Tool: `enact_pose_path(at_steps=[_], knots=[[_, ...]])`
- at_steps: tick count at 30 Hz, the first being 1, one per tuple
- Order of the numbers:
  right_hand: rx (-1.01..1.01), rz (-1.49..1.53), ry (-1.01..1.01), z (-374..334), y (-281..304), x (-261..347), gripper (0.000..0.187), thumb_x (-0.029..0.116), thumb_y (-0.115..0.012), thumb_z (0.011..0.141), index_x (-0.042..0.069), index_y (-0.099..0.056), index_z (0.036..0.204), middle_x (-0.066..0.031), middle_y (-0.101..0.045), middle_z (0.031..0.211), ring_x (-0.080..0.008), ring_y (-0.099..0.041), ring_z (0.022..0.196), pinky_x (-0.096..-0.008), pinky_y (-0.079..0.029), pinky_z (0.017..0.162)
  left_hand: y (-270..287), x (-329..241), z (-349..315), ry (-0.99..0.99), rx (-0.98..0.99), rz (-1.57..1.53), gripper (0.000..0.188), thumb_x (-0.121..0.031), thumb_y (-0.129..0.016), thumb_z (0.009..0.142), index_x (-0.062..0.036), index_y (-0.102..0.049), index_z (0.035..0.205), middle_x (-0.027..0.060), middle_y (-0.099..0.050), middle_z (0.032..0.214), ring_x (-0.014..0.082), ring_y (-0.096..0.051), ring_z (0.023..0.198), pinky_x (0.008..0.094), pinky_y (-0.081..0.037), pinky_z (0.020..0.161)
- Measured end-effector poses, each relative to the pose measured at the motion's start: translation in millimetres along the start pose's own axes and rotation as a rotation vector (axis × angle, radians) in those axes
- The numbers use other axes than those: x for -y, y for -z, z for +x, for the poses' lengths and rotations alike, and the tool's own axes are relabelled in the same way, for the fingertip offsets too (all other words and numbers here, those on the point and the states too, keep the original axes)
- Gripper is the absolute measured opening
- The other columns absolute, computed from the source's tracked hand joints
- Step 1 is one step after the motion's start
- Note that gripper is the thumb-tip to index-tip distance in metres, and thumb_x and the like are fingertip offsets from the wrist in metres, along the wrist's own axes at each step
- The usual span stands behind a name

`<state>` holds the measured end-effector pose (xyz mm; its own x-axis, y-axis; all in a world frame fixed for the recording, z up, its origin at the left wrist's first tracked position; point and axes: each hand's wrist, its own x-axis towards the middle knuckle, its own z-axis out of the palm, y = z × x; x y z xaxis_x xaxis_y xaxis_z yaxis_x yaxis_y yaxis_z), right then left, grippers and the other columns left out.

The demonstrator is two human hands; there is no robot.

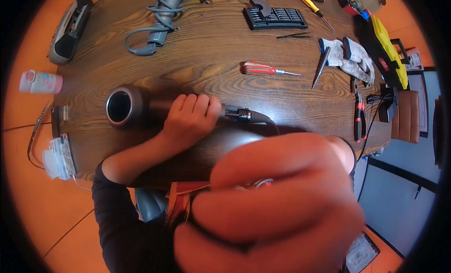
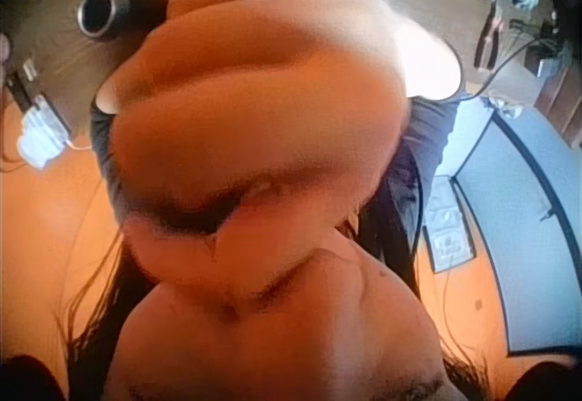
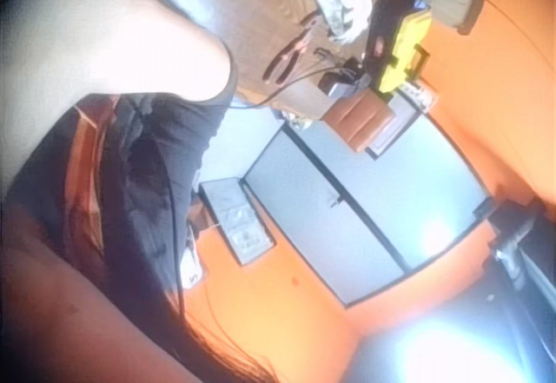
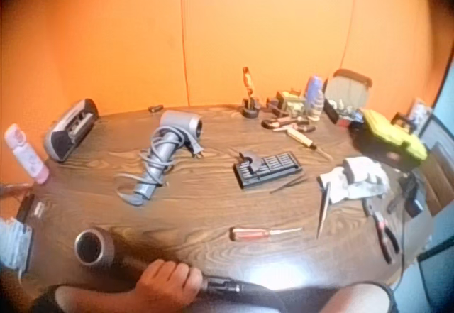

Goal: The person uses a screwdriver to pry and unscrew the handle and nozzle sections of a hairdryer. They remove the outer casing and internal components, placing them on the table.

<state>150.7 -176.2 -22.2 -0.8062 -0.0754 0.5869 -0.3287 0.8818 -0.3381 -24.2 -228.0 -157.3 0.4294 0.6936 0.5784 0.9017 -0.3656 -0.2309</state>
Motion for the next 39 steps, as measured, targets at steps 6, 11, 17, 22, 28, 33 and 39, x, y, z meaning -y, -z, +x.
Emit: enact_pose_path(at_steps=[6, 11, 17, 22, 28, 33, 39], knots=[[0.168, 0.065, -0.091, -1, 39, -26, 0.007, 0.007, -0.06, 0.075, 0.005, -0.06, 0.082, -0.0096, -0.062, 0.085, -0.0175, -0.058, 0.071, -0.0269, -0.045, 0.06, 2, -1, -2, -0.002, 0.072, -0.014, 0.008, -0.014, -0.055, 0.073, -0.0074, -0.05, 0.074, 0.0031, -0.042, 0.063, 0.0154, -0.042, 0.054, 0.0278, -0.036, 0.051], [-0.549, -0.289, -0.462, -3, 31, -121, 0.013, -0.001, -0.053, 0.085, -0.001, -0.06, 0.095, -0.0093, -0.062, 0.087, -0.0138, -0.059, 0.077, -0.0212, -0.047, 0.068, 7, -1, 1, 0.015, 0.109, -0.041, 0.012, -0.016, -0.054, 0.072, -0.006, -0.052, 0.079, 0.0063, -0.046, 0.069, 0.0168, -0.046, 0.063, 0.0278, -0.039, 0.058], [-0.425, -0.542, -0.738, -55, 3, -216, 0.028, 0.011, -0.067, 0.075, 0.006, -0.063, 0.102, -0.0088, -0.056, 0.082, -0.0195, -0.055, 0.075, -0.0295, -0.045, 0.068, 18, 1, -2, 0.056, 0.322, -0.119, 0.015, -0.014, -0.055, 0.073, -0.0042, -0.057, 0.084, 0.0088, -0.054, 0.075, 0.0204, -0.053, 0.069, 0.0312, -0.045, 0.063], [-0.264, -0.438, -1.027, -70, -6, -222, 0.054, 0.023, -0.074, 0.069, -0.001, -0.056, 0.113, -0.0129, -0.052, 0.089, -0.023, -0.051, 0.083, -0.0312, -0.043, 0.075, 13, 5, 0, 0.029, 0.288, -0.116, 0.014, -0.015, -0.055, 0.073, -0.0043, -0.057, 0.082, 0.0087, -0.054, 0.074, 0.0197, -0.052, 0.065, 0.029, -0.045, 0.058], [-0.16, -0.444, -1.132, -71, -1, -228, 0.056, 0.027, -0.074, 0.07, -0.001, -0.054, 0.114, -0.0142, -0.053, 0.089, -0.0248, -0.054, 0.084, -0.0334, -0.045, 0.074, 16, 1, 1, 0.098, 0.321, -0.171, 0.014, -0.018, -0.056, 0.076, -0.0046, -0.057, 0.081, 0.0085, -0.054, 0.072, 0.0201, -0.053, 0.064, 0.03, -0.045, 0.058], [-0.166, -0.498, -1.07, -73, -3, -228, 0.041, 0.017, -0.069, 0.071, 0.0, -0.056, 0.107, -0.0112, -0.053, 0.089, -0.021, -0.053, 0.08, -0.0295, -0.044, 0.072, 16, 0, 2, 0.125, 0.328, -0.166, 0.015, -0.018, -0.055, 0.076, -0.0048, -0.057, 0.082, 0.0086, -0.054, 0.073, 0.0199, -0.053, 0.065, 0.0295, -0.045, 0.059], [-0.104, -0.317, -1.044, -63, 1, -219, 0.028, 0.007, -0.059, 0.067, 0.002, -0.057, 0.096, -0.014, -0.055, 0.093, -0.0297, -0.056, 0.087, -0.0344, -0.045, 0.079, 17, 3, 1, 0.083, 0.329, -0.142, 0.014, -0.017, -0.055, 0.076, -0.0051, -0.056, 0.083, 0.0068, -0.054, 0.073, 0.018, -0.053, 0.066, 0.028, -0.045, 0.059]])
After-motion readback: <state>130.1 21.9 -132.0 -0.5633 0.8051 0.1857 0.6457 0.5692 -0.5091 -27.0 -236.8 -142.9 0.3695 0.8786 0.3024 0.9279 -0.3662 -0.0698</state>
